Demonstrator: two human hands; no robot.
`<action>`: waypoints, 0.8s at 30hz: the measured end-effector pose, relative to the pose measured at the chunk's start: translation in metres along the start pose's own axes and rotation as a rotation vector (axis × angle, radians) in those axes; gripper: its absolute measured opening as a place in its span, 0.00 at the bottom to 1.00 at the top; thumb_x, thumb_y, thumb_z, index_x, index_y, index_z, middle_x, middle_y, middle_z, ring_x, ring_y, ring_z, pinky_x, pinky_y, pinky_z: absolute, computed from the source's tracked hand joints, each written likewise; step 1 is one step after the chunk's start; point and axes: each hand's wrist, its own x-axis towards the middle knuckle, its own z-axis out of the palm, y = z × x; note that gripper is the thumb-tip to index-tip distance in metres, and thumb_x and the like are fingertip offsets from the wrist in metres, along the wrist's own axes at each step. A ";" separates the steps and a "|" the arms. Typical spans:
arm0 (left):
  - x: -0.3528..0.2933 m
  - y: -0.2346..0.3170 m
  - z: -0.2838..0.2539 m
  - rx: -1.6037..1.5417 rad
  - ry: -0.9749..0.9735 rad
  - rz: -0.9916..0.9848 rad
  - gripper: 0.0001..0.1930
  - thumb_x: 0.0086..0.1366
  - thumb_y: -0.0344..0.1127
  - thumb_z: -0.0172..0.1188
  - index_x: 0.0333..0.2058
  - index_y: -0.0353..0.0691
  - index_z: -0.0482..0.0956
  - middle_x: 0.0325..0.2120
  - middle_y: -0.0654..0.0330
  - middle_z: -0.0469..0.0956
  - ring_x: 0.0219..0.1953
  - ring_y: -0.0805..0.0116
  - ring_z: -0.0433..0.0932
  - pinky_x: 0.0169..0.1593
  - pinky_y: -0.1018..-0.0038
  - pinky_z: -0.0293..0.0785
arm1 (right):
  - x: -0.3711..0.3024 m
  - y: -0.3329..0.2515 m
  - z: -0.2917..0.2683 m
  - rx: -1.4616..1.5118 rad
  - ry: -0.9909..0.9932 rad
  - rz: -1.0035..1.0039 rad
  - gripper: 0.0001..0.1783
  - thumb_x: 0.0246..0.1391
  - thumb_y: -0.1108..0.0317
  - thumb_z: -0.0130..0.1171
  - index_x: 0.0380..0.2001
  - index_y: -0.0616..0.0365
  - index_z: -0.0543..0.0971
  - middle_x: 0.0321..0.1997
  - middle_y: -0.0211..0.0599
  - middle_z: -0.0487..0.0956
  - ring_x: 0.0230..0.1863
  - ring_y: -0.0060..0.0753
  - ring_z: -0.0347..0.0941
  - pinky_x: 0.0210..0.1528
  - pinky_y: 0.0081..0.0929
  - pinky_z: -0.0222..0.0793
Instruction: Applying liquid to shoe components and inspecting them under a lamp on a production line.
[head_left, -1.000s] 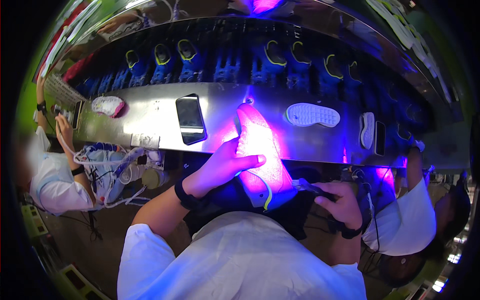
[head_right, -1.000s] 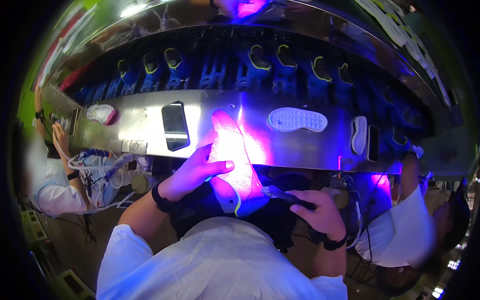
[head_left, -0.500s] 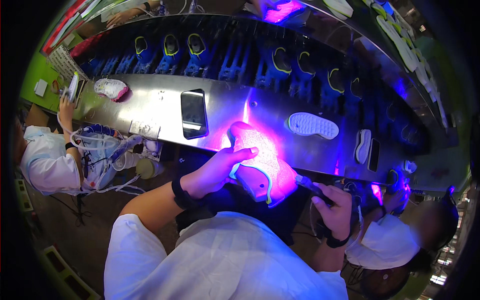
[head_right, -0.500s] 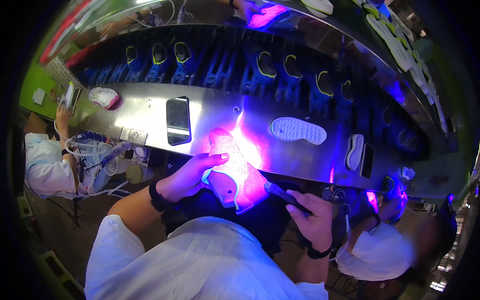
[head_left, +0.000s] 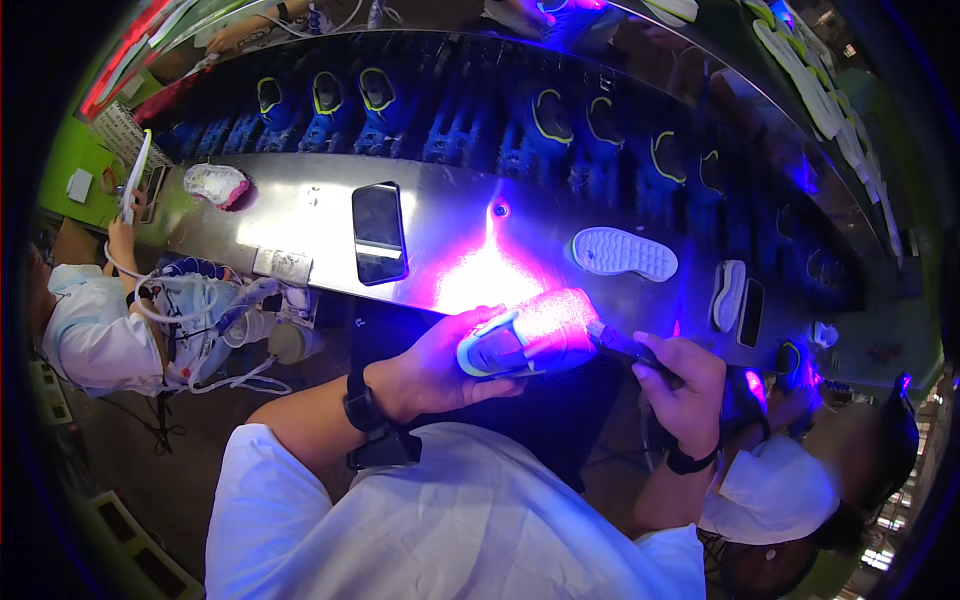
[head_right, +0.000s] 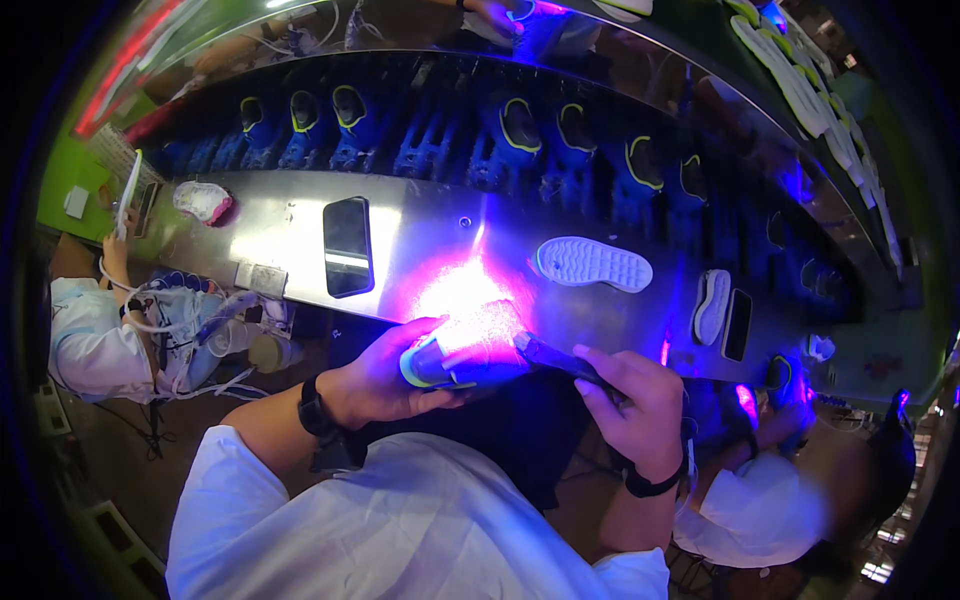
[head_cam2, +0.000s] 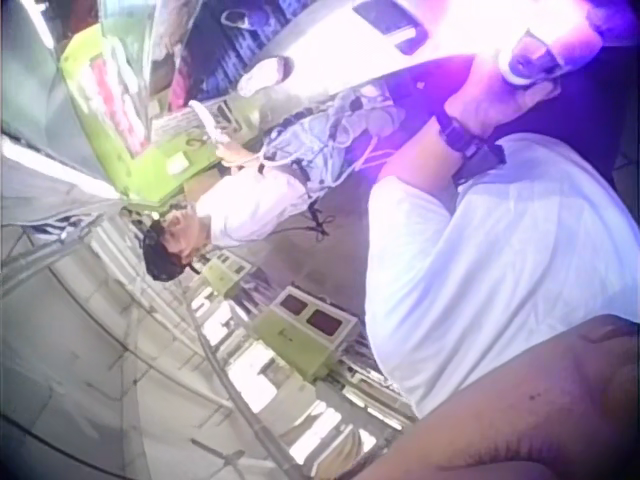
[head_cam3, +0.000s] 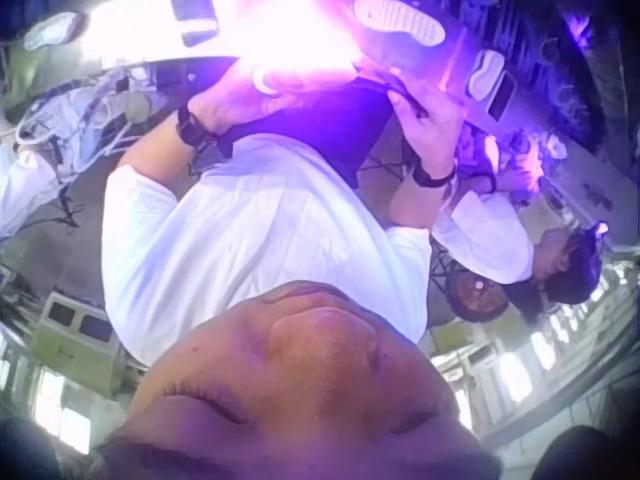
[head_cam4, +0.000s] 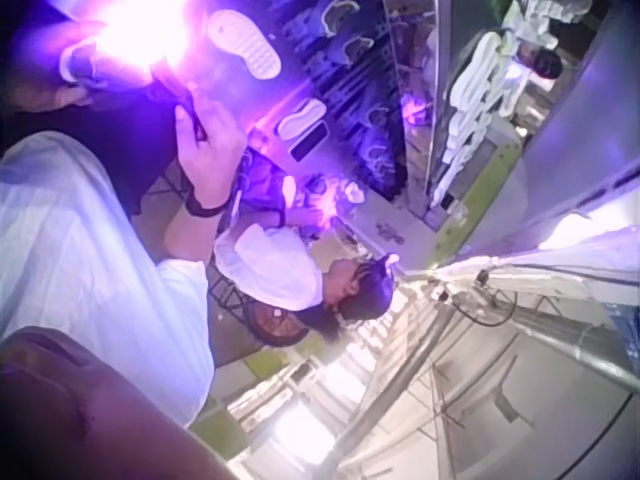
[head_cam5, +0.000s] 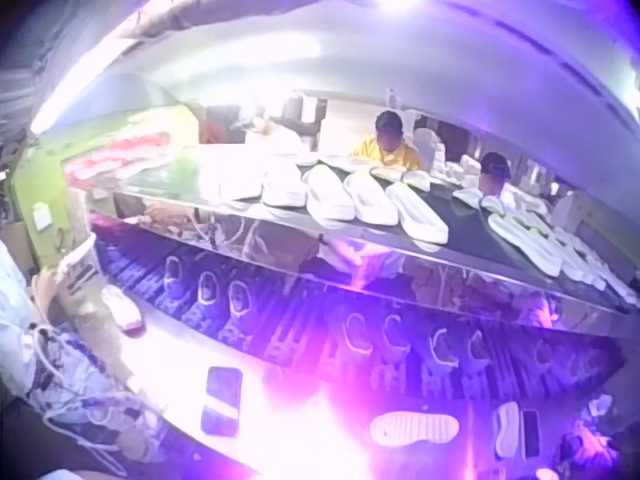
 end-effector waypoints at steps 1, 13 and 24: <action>0.002 0.002 -0.001 -0.123 -0.062 -0.066 0.28 0.72 0.53 0.56 0.62 0.41 0.70 0.52 0.47 0.78 0.49 0.45 0.82 0.51 0.59 0.87 | 0.005 0.003 0.000 -0.001 -0.009 -0.025 0.23 0.45 0.74 0.72 0.48 0.55 0.86 0.25 0.35 0.77 0.20 0.28 0.68 0.25 0.26 0.63; -0.039 -0.017 -0.009 -0.347 -0.182 -0.161 0.30 0.75 0.55 0.51 0.64 0.39 0.67 0.55 0.43 0.75 0.50 0.44 0.81 0.47 0.62 0.88 | -0.001 -0.046 0.032 -0.005 0.074 0.050 0.23 0.45 0.76 0.71 0.49 0.53 0.86 0.24 0.32 0.74 0.19 0.23 0.63 0.23 0.23 0.59; -0.071 -0.030 -0.034 -0.403 -0.310 -0.193 0.39 0.69 0.57 0.60 0.70 0.42 0.58 0.63 0.39 0.64 0.58 0.44 0.74 0.56 0.61 0.83 | -0.011 -0.085 0.037 -0.060 0.043 -0.066 0.22 0.42 0.75 0.73 0.46 0.55 0.86 0.22 0.31 0.74 0.17 0.24 0.64 0.22 0.25 0.58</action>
